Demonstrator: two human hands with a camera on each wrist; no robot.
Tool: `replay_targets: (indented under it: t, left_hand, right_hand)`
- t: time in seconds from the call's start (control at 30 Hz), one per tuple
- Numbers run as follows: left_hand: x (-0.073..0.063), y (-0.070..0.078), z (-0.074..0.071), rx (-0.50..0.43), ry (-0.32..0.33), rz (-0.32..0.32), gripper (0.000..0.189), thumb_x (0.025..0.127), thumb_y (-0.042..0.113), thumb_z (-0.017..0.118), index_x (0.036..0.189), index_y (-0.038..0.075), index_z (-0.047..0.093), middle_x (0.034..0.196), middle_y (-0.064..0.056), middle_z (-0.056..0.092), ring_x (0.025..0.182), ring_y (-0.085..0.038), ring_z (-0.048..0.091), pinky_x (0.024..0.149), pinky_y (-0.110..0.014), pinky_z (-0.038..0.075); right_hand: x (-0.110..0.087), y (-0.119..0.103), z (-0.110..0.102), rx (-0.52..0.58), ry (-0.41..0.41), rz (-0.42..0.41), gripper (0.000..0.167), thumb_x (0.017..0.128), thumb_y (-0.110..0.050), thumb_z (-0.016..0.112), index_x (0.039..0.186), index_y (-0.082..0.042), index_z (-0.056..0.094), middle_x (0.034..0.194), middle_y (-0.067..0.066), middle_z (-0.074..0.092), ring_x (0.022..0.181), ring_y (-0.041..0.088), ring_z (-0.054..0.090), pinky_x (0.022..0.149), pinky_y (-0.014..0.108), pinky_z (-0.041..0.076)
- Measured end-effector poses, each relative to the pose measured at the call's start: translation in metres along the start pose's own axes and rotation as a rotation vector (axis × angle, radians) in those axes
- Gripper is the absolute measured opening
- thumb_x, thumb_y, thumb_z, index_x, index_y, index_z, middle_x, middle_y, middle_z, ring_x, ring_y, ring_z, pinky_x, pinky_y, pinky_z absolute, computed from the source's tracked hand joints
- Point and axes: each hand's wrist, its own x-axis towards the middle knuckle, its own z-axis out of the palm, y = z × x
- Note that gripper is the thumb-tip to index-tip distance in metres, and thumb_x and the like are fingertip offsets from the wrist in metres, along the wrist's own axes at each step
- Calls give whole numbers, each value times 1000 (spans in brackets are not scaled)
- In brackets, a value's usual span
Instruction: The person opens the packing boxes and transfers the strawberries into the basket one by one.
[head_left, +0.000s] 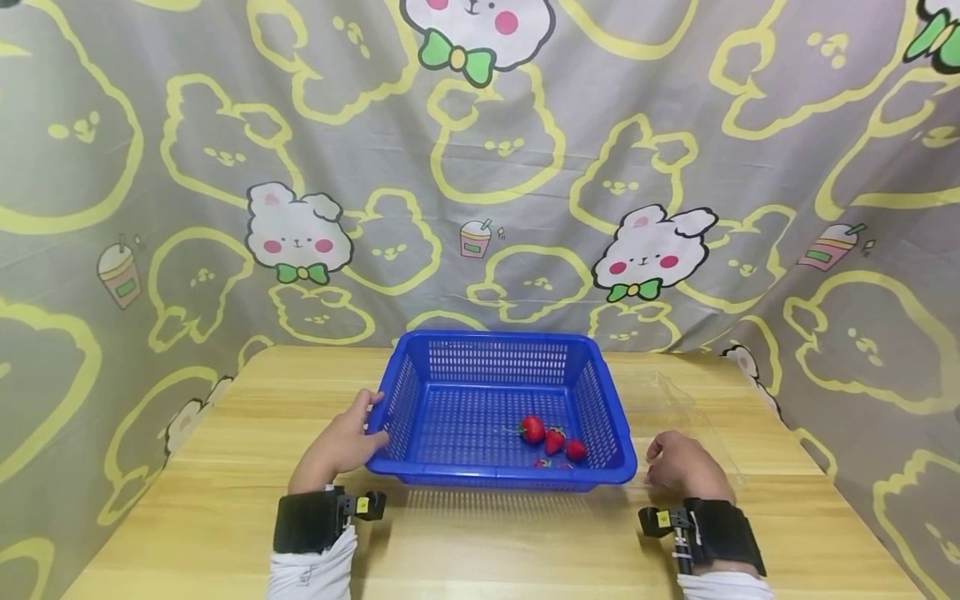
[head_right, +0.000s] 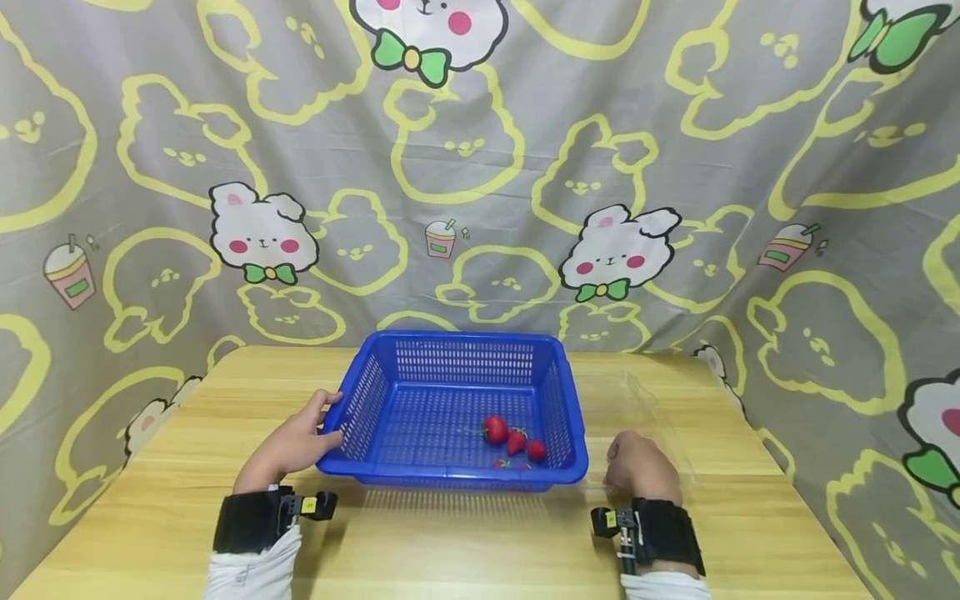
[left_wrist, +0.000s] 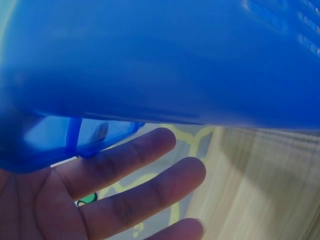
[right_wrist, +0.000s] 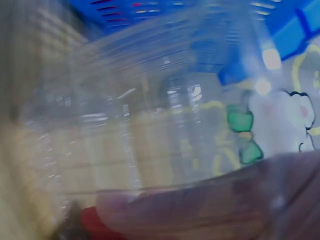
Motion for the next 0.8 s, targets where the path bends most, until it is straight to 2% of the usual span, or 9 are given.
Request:
replay_targets:
  t: [0.2,0.37,0.6,0.8]
  left_hand:
    - [1,0,0,2,-1,-2,49,92,7,56,137,2,36,133,-32,49,116,-47,54,89,-59,49]
    - [0,1,0,4,0,-3,50,92,7,56,137,1,36,133,-33,49,115,-47,54,88,-59,50]
    - [0,0,-1,6,2,-7,49,92,7,56,137,1,36,134,-33,48,117,-48,53,89,-60,48]
    - [1,0,0,1,0,-7,50,92,7,56,137,2,36,134,-32,49,116,-47,53,90,-60,48]
  right_hand:
    - [2,1,4,33,30,-11,18,77,-3,75,88,-2,61,76,7,59,71,25,52,59,33,41]
    - [4,0,7,61,35,-1,19,79,-2,74,92,0,61,77,8,59,70,25,53,58,33,41]
    - [6,-4,13,53,37,-66,22,79,-4,71,100,0,65,83,8,64,70,24,56,60,35,45]
    - [9,-6,16,63,49,-77,21,80,-6,74,100,-2,67,85,9,65,70,24,57,62,37,48]
